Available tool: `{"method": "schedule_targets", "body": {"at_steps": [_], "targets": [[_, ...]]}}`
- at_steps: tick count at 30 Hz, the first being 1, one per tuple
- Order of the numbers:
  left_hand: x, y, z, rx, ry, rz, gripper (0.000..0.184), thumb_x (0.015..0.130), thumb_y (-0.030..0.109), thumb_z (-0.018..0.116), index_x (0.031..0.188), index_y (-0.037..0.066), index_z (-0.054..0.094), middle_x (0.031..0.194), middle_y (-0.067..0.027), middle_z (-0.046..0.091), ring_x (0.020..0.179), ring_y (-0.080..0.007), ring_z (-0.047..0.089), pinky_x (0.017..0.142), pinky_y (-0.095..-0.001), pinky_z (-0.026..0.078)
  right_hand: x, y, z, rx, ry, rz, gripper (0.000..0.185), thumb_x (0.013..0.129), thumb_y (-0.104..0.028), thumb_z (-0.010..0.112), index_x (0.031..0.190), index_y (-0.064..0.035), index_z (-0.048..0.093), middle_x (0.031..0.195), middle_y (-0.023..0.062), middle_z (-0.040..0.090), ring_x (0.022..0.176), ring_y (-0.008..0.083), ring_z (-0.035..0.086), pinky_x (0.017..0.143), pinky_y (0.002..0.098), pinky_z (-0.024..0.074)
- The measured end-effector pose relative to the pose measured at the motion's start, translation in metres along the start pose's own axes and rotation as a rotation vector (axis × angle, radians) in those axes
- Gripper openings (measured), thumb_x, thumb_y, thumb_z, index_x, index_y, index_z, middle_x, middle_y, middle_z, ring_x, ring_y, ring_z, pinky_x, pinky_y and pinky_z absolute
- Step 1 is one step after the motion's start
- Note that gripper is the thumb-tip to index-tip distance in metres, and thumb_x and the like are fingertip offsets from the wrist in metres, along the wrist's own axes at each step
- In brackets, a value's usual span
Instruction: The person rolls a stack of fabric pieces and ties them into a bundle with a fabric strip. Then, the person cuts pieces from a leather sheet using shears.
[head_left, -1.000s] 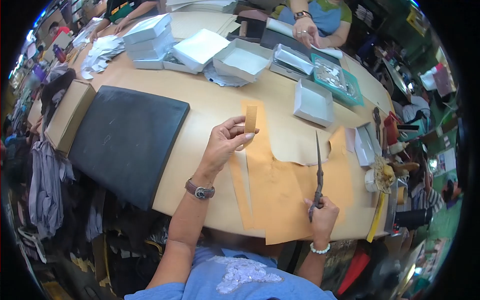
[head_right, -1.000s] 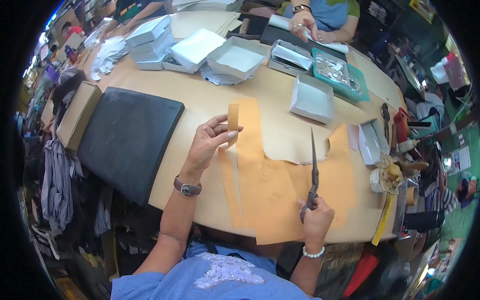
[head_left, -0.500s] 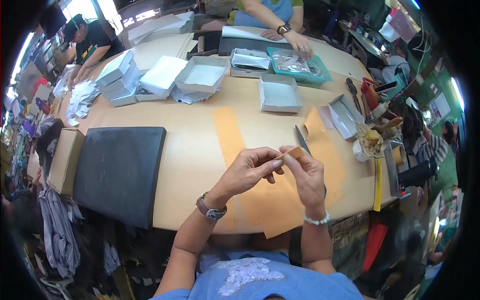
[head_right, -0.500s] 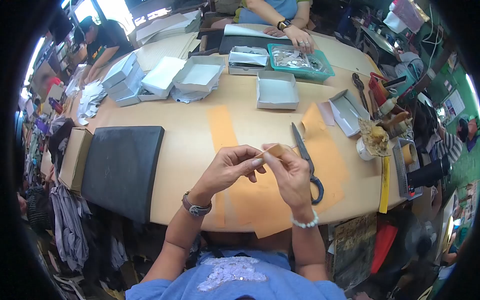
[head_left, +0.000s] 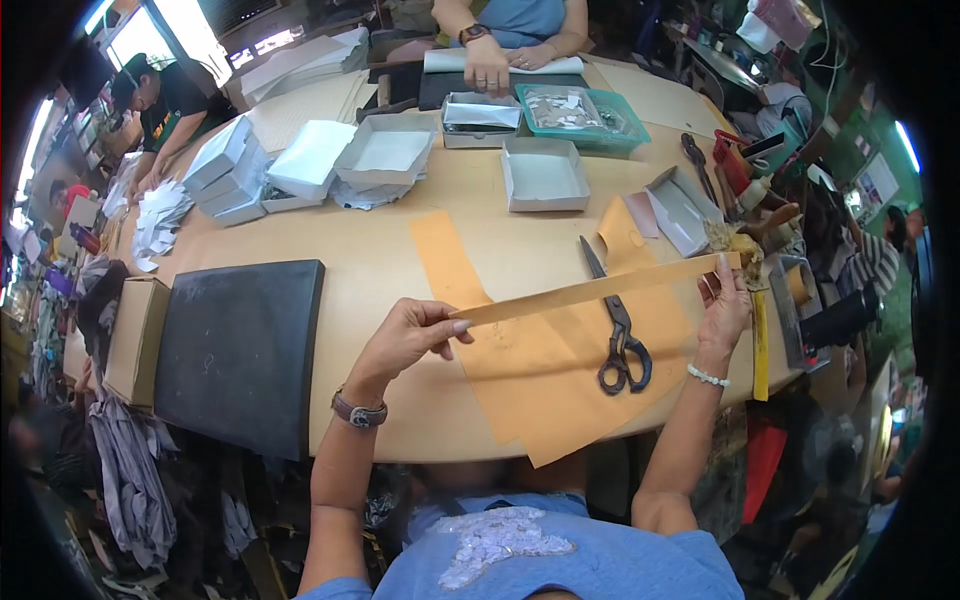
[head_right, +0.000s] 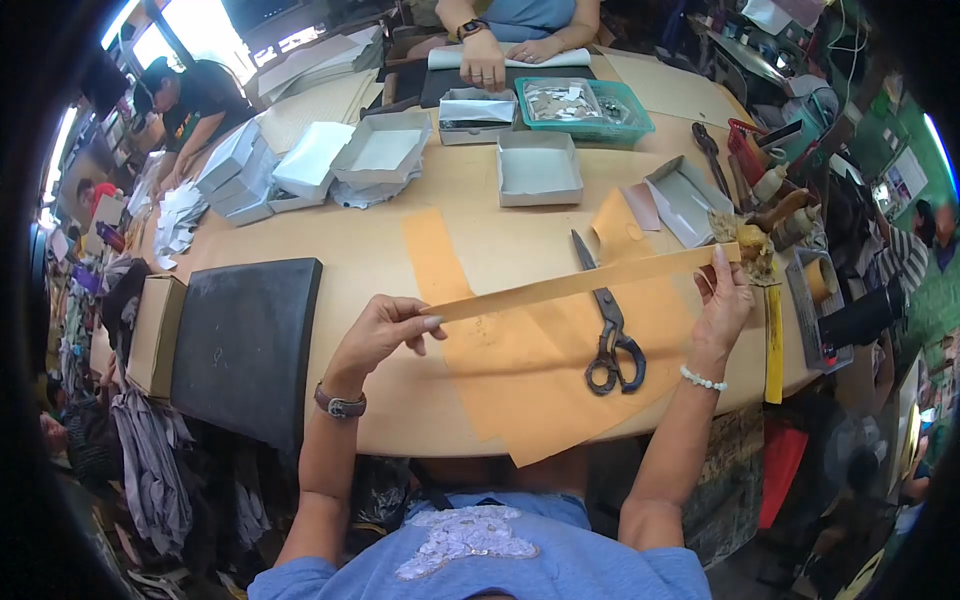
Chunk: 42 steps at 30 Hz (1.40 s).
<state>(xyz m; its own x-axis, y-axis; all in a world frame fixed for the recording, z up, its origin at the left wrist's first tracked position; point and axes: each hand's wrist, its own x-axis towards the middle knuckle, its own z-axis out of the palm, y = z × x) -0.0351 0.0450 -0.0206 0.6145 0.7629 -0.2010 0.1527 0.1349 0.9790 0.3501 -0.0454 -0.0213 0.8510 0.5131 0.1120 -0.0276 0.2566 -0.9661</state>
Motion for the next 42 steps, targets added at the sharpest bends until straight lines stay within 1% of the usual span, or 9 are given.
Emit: {"method": "schedule_targets", "body": {"at_steps": [3, 6, 10, 11, 13, 16, 19, 34, 42], "targets": [[0.017, -0.001, 0.010, 0.112, 0.064, 0.006, 0.022, 0.084, 0.019, 0.059, 0.091, -0.001, 0.066, 0.077, -0.0054, 0.065, 0.066, -0.0083, 0.059, 0.062, -0.0232, 0.047, 0.001, 0.000, 0.011, 0.241, -0.037, -0.020, 0.012, 0.084, -0.015, 0.057, 0.082, -0.0047, 0.060, 0.086, 0.0054, 0.063, 0.075, 0.0083, 0.058, 0.066, 0.0198, 0.0471], [0.036, -0.011, 0.020, 0.086, 0.164, 0.036, 0.024, 0.083, 0.021, 0.059, 0.093, 0.000, 0.066, 0.075, -0.0043, 0.064, 0.066, -0.0098, 0.058, 0.062, -0.0226, 0.046, -0.017, -0.023, 0.050, 0.393, -0.110, -0.043, 0.007, 0.082, -0.010, 0.055, 0.080, -0.0040, 0.059, 0.082, 0.0077, 0.064, 0.075, 0.0100, 0.058, 0.065, 0.0200, 0.0462], [0.054, -0.021, 0.022, -0.131, 0.316, 0.146, 0.021, 0.081, 0.015, 0.063, 0.095, 0.000, 0.066, 0.083, -0.0070, 0.066, 0.072, -0.0115, 0.062, 0.065, -0.0230, 0.049, -0.032, -0.005, 0.092, 0.271, -0.492, -0.144, 0.006, 0.080, -0.007, 0.056, 0.079, -0.0020, 0.058, 0.071, 0.0054, 0.060, 0.064, 0.0092, 0.055, 0.060, 0.0201, 0.0442], [0.056, -0.021, 0.023, -0.210, 0.345, 0.128, 0.026, 0.080, 0.013, 0.064, 0.102, -0.001, 0.062, 0.084, -0.0082, 0.066, 0.073, -0.0119, 0.063, 0.064, -0.0214, 0.050, -0.041, 0.000, 0.106, 0.249, -0.634, -0.145, 0.008, 0.082, -0.008, 0.055, 0.079, -0.0015, 0.058, 0.068, 0.0039, 0.058, 0.059, 0.0079, 0.054, 0.057, 0.0196, 0.0433], [0.054, -0.018, 0.023, -0.208, 0.350, 0.096, 0.032, 0.081, 0.013, 0.063, 0.109, -0.002, 0.057, 0.086, -0.0089, 0.066, 0.074, -0.0121, 0.063, 0.065, -0.0212, 0.050, -0.065, 0.007, 0.128, 0.088, -0.833, 0.021, 0.011, 0.085, -0.011, 0.055, 0.084, -0.0013, 0.059, 0.069, 0.0021, 0.057, 0.055, 0.0038, 0.050, 0.051, 0.0172, 0.0406], [0.052, -0.025, 0.020, -0.247, 0.337, 0.094, 0.037, 0.083, 0.011, 0.061, 0.116, -0.004, 0.051, 0.088, -0.0101, 0.065, 0.076, -0.0127, 0.063, 0.066, -0.0214, 0.050, -0.095, 0.015, 0.145, -0.002, -0.956, 0.301, 0.011, 0.085, -0.011, 0.056, 0.088, 0.0000, 0.059, 0.074, 0.0024, 0.059, 0.055, 0.0036, 0.049, 0.051, 0.0171, 0.0406], [0.049, -0.026, 0.019, -0.266, 0.294, 0.098, 0.038, 0.084, 0.009, 0.058, 0.118, -0.005, 0.048, 0.091, -0.0115, 0.065, 0.079, -0.0134, 0.063, 0.067, -0.0213, 0.050, -0.105, 0.029, 0.147, -0.061, -1.064, 0.348, 0.013, 0.085, -0.010, 0.056, 0.091, 0.0014, 0.060, 0.076, 0.0022, 0.060, 0.057, 0.0035, 0.049, 0.053, 0.0174, 0.0411], [0.038, -0.020, 0.017, -0.226, 0.231, 0.104, 0.043, 0.085, 0.005, 0.049, 0.125, -0.008, 0.040, 0.101, -0.0138, 0.063, 0.087, -0.0164, 0.063, 0.071, -0.0237, 0.050, -0.109, 0.049, 0.153, -0.282, -1.121, 0.123, 0.014, 0.083, -0.012, 0.059, 0.084, 0.0022, 0.062, 0.072, -0.0012, 0.057, 0.066, 0.0041, 0.048, 0.058, 0.0191, 0.0391], [0.035, -0.015, 0.020, -0.183, 0.254, 0.110, 0.046, 0.084, 0.006, 0.048, 0.126, -0.010, 0.037, 0.100, -0.0143, 0.064, 0.086, -0.0156, 0.063, 0.071, -0.0237, 0.050, -0.110, 0.052, 0.155, -0.292, -1.081, 0.065, 0.016, 0.080, -0.012, 0.060, 0.083, 0.0041, 0.063, 0.071, 0.0033, 0.062, 0.063, 0.0066, 0.052, 0.058, 0.0214, 0.0436]]}}
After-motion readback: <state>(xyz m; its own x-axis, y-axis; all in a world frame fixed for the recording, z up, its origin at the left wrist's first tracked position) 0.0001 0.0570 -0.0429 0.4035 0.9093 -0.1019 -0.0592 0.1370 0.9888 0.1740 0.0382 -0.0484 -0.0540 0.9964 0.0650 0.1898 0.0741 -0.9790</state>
